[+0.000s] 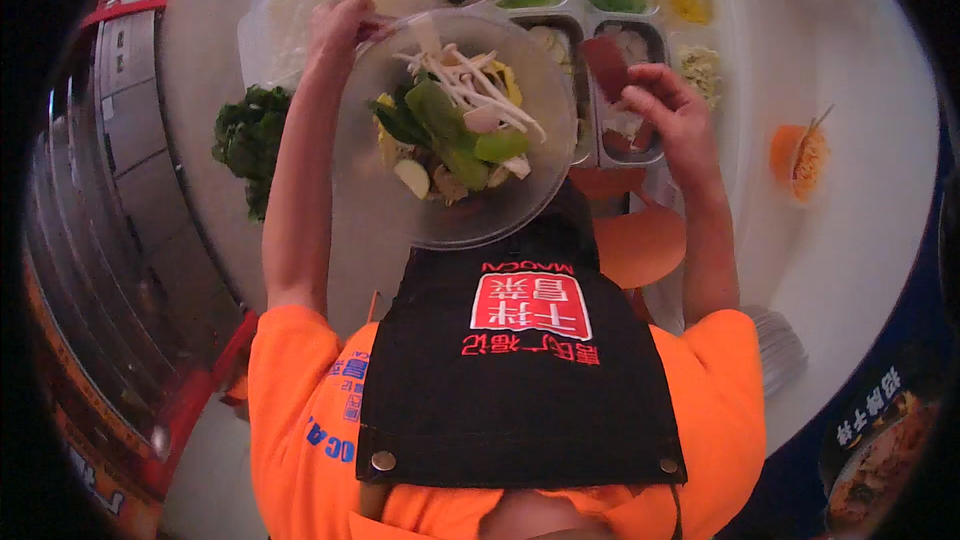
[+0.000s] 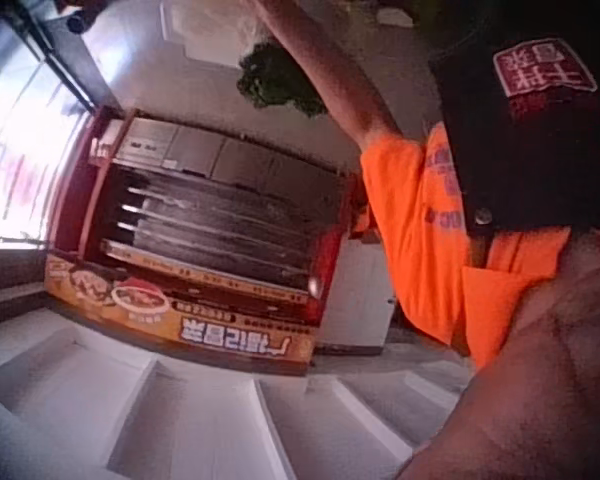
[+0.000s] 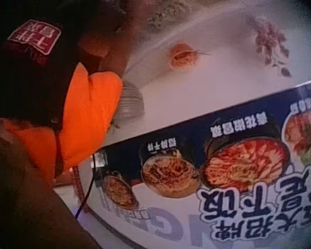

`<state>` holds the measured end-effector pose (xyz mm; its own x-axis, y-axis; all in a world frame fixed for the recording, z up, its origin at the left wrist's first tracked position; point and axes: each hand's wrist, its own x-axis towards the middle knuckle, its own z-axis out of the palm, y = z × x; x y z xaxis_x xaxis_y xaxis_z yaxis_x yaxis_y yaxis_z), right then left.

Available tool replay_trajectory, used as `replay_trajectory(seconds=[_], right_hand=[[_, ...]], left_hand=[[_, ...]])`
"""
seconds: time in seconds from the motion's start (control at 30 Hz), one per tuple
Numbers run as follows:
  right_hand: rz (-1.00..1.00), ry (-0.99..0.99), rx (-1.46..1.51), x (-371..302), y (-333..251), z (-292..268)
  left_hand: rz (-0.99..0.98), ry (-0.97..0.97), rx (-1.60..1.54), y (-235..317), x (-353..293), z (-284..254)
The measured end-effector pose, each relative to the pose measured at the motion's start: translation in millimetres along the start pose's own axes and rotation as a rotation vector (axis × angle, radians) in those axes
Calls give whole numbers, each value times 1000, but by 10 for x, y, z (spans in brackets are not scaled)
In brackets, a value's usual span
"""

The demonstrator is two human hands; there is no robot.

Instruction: The person assembles a mixed vegetable and meat dish by hand, placing bean sprouts, napa cabbage, leafy greens, enoki mushrooms, and sliced meat into two clear bowls. The person then weighs the bowls on a digital scale and places them into a black plastic bag.

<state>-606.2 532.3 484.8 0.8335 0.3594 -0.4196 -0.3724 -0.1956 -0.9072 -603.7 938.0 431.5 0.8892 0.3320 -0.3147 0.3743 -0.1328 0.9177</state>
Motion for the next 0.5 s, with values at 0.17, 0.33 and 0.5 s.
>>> replay_trajectory(seconds=[0.17,0.33,0.5], right_hand=[[-247,-325,-216,-77,-251,595],[-282,92,-176,639,73,-18],[-313,304,-794,2004,668,-703]], left_hand=[[-123,70,-226,61,76,175],[-118,69,-150,22,64,119],[-178,118,-222,-27,54,134]])
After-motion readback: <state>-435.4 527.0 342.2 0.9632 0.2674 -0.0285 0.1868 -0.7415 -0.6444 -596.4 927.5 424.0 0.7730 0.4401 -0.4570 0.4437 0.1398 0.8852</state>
